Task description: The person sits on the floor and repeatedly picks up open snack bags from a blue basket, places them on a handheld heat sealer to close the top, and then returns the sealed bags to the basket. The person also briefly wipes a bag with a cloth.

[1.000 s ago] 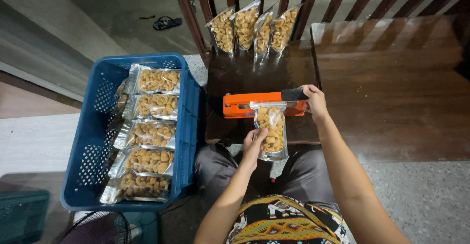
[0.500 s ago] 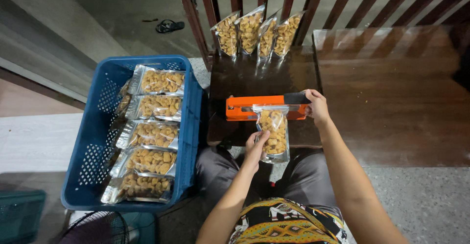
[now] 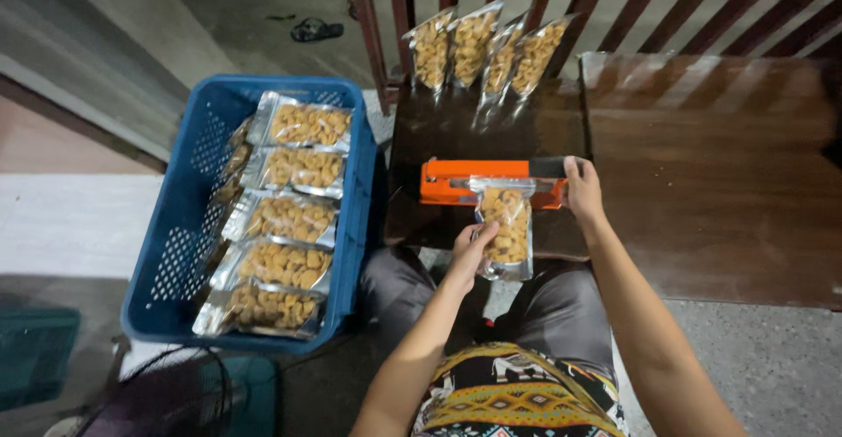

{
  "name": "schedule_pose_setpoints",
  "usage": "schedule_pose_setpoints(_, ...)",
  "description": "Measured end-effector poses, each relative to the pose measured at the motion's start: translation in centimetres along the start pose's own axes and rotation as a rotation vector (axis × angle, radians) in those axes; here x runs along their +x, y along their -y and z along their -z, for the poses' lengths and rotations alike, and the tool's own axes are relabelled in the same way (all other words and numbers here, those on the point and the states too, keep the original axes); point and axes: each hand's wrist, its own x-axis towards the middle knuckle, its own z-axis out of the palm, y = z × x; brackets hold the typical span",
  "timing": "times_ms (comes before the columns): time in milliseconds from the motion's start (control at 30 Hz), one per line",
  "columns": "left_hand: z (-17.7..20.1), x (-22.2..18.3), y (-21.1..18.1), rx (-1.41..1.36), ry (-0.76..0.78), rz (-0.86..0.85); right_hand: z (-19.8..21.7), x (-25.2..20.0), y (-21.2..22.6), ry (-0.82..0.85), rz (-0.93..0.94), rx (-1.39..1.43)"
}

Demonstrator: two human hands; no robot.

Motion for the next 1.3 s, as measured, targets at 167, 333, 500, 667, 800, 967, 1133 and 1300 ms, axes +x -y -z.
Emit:
schedule_pose_setpoints(167, 1.0, 0.0, 0.4, -0.019, 0.029, 0.003, -0.5, -4.5, -0.6, 0.051, 0.012, -0.007)
schedule_pose_setpoints(333, 2.0, -2.5, -0.1, 0.050, 0.049, 0.013, -1.7, -11.3, 1.2, 0.244, -0.098, 0.112)
schedule_pose_setpoints(500, 3.4, -6.4, -1.9, 0.113, 0.041, 0.031, -2.8, -14.1, 5.6, 0.306, -0.337, 0.199)
schedule_pose_setpoints(667, 5.5, -10.0, -4.5, 0.147, 0.088, -0.037, -4.8, -13.8, 8.7, 0.353, -0.228, 0.172)
schedule_pose_setpoints(800, 8.1, -12.5, -6.7, 0.238, 0.126, -0.200, -6.9, -13.2, 11.3, 0.522, -0.192, -0.010)
schedule_pose_setpoints(967, 11.4, -16.3, -10.8, 0.536, 0.058, -0.264, -9.7, -14.0, 14.9, 0.790, -0.135, -0.192)
schedule_pose_setpoints(1133, 16.2, -20.0, -15.6, 0.765, 0.166, -0.302, -13.7, -16.2, 17.7, 1.006, -0.025, -0.425)
schedule_pose_setpoints(1300, 24.6, -21.7, -18.7, 0.762, 0.146, -0.356, -20.6, -19.9, 18.3, 1.098, -0.053, -0.442)
